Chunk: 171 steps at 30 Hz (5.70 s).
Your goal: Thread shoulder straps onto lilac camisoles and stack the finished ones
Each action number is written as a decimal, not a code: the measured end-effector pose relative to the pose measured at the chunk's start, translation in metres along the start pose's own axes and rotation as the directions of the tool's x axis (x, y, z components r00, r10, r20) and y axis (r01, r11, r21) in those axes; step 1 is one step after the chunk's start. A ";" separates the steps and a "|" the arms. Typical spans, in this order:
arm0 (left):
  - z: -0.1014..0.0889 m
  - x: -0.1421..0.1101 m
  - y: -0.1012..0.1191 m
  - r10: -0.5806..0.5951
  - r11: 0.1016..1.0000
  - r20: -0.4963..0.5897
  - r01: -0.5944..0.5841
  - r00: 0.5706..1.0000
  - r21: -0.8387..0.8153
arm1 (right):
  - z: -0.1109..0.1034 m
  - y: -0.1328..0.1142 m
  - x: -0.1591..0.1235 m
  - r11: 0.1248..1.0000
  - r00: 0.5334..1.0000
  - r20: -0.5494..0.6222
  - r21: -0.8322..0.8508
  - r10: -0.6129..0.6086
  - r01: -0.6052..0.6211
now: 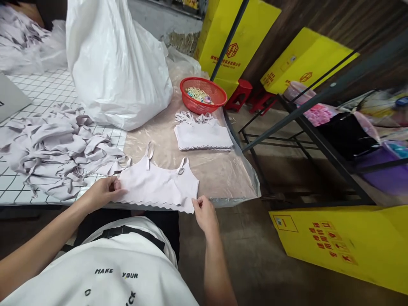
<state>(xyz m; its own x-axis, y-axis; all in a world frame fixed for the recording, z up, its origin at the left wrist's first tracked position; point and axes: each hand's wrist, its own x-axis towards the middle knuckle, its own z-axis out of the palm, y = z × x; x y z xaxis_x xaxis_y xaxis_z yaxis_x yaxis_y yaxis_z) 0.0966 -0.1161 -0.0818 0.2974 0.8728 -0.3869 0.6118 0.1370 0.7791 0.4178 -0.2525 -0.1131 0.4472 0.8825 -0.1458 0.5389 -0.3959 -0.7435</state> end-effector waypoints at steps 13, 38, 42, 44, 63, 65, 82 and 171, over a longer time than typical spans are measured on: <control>-0.049 -0.033 0.116 0.109 0.802 -0.005 -0.091 0.994 -0.590 | -0.099 -0.054 -0.011 0.735 0.971 0.239 0.660 -0.008 -0.156; 0.101 0.202 0.180 0.045 0.773 -0.037 -0.058 0.998 -0.631 | -0.145 -0.003 0.331 0.843 0.988 -0.001 0.522 0.152 -0.129; 0.114 0.196 0.167 0.053 0.801 -0.027 -0.059 0.998 -0.596 | -0.144 0.021 0.327 0.891 0.984 -0.033 0.431 0.173 -0.142; 0.115 0.194 0.165 0.075 0.830 -0.028 -0.078 0.997 -0.553 | -0.146 0.026 0.326 0.918 0.986 -0.059 0.377 0.159 -0.125; 0.118 0.212 0.156 0.178 0.963 -0.067 -0.188 0.982 -0.195 | -0.144 0.039 0.309 0.925 0.962 -0.257 -0.379 -0.088 -0.016; 0.114 0.220 0.151 0.230 0.966 -0.213 -0.249 0.950 -0.066 | -0.141 0.032 0.307 0.885 0.946 -0.279 -0.465 -0.165 0.017; 0.097 0.258 0.177 0.446 0.769 -0.104 -0.321 0.889 0.553 | -0.111 0.037 0.342 0.751 0.940 -0.084 -0.627 -0.331 0.209; 0.133 0.285 0.172 0.703 0.274 0.364 -0.706 0.610 0.654 | -0.136 0.049 0.321 0.758 0.871 -0.371 -0.652 -0.323 0.004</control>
<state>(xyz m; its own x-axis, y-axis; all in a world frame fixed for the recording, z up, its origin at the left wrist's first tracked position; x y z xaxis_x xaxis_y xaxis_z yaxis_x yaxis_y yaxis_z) 0.3839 0.0940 -0.1242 0.8789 0.4584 0.1319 0.4368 -0.8845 0.1638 0.6848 -0.0227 -0.1080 0.4798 0.8020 0.3556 0.8758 -0.4622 -0.1392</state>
